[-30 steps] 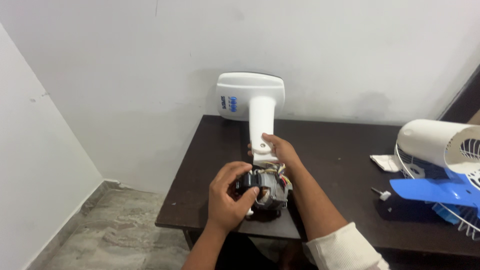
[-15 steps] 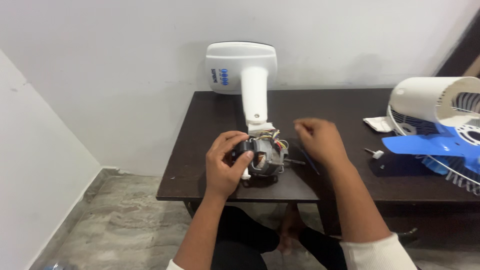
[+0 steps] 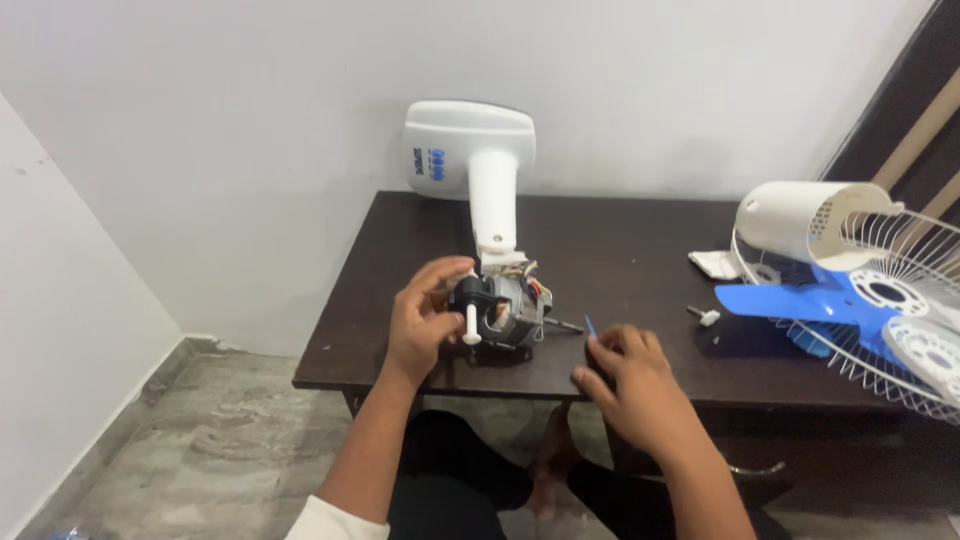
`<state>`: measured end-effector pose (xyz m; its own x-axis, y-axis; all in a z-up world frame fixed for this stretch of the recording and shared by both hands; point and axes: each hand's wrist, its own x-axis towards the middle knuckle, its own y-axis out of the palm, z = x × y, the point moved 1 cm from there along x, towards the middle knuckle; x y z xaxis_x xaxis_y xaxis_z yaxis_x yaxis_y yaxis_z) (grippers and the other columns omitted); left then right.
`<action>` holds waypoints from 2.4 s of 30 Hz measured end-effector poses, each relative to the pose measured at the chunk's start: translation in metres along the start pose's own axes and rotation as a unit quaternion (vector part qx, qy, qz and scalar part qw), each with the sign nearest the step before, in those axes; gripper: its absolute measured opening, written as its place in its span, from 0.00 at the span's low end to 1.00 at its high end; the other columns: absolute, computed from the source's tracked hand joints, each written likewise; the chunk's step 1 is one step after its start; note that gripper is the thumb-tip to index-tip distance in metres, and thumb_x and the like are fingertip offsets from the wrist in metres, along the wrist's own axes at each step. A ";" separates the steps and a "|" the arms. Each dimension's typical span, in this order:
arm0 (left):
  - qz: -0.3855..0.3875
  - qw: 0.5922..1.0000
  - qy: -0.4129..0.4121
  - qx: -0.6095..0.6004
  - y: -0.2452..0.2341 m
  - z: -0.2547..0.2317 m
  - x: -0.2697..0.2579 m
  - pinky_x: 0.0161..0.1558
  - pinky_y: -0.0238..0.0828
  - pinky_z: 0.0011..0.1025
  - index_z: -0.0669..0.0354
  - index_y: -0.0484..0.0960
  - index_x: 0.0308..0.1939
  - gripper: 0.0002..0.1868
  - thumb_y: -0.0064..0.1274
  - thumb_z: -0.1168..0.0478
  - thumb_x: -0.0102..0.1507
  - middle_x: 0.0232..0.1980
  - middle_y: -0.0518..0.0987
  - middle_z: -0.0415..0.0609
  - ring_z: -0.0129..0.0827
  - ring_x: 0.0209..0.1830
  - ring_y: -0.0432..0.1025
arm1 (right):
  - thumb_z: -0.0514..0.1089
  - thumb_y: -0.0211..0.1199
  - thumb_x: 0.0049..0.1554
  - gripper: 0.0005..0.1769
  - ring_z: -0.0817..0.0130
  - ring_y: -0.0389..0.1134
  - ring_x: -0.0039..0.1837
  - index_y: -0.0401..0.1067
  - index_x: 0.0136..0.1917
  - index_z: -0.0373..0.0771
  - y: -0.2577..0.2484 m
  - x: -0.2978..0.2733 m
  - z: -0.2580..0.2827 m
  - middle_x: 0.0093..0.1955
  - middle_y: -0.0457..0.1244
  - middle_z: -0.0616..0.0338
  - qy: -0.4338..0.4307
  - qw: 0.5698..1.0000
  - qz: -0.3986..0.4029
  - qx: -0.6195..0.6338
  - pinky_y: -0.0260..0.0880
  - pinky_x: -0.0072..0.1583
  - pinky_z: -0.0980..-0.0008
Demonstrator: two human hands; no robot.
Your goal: The person disassembles a white electric fan on a dark wooden table. They remove the front grille, fan blades, and motor housing, then use a screwdriver to detach the motor and separate internal components.
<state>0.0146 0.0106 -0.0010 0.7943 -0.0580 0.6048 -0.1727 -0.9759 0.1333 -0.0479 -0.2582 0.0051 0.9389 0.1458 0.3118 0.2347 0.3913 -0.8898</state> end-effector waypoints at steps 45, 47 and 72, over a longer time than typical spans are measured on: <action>0.179 0.850 -0.025 0.495 0.120 -0.118 0.055 0.60 0.69 0.39 0.59 0.80 0.60 0.30 0.58 0.64 0.52 0.59 0.76 0.54 0.46 0.58 0.73 | 0.35 0.59 0.60 0.10 0.64 0.76 0.50 0.76 0.54 0.31 0.016 -0.013 -0.044 0.48 0.71 0.50 0.205 0.774 -0.243 0.548 0.78 0.55 0.66; 0.178 0.856 -0.020 0.485 0.125 -0.114 0.059 0.59 0.70 0.39 0.59 0.80 0.59 0.29 0.58 0.63 0.51 0.57 0.77 0.54 0.46 0.57 0.74 | 0.38 0.55 0.63 0.09 0.66 0.73 0.58 0.72 0.54 0.32 0.022 -0.005 -0.033 0.56 0.69 0.51 0.152 0.780 -0.257 0.549 0.75 0.62 0.65; 0.185 0.956 0.038 0.226 0.123 -0.039 0.064 0.50 0.74 0.32 0.61 0.75 0.58 0.32 0.66 0.55 0.54 0.45 0.79 0.46 0.32 0.46 0.76 | 0.42 0.41 0.66 0.09 0.70 0.68 0.59 0.63 0.52 0.39 0.034 -0.003 0.001 0.52 0.65 0.59 0.117 0.647 -0.154 0.737 0.67 0.69 0.58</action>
<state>0.0219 -0.1046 0.0847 0.6802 -0.4184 0.6018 -0.1507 -0.8834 -0.4438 -0.0434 -0.2443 -0.0262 0.9578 -0.2193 0.1856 0.0864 0.8359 0.5420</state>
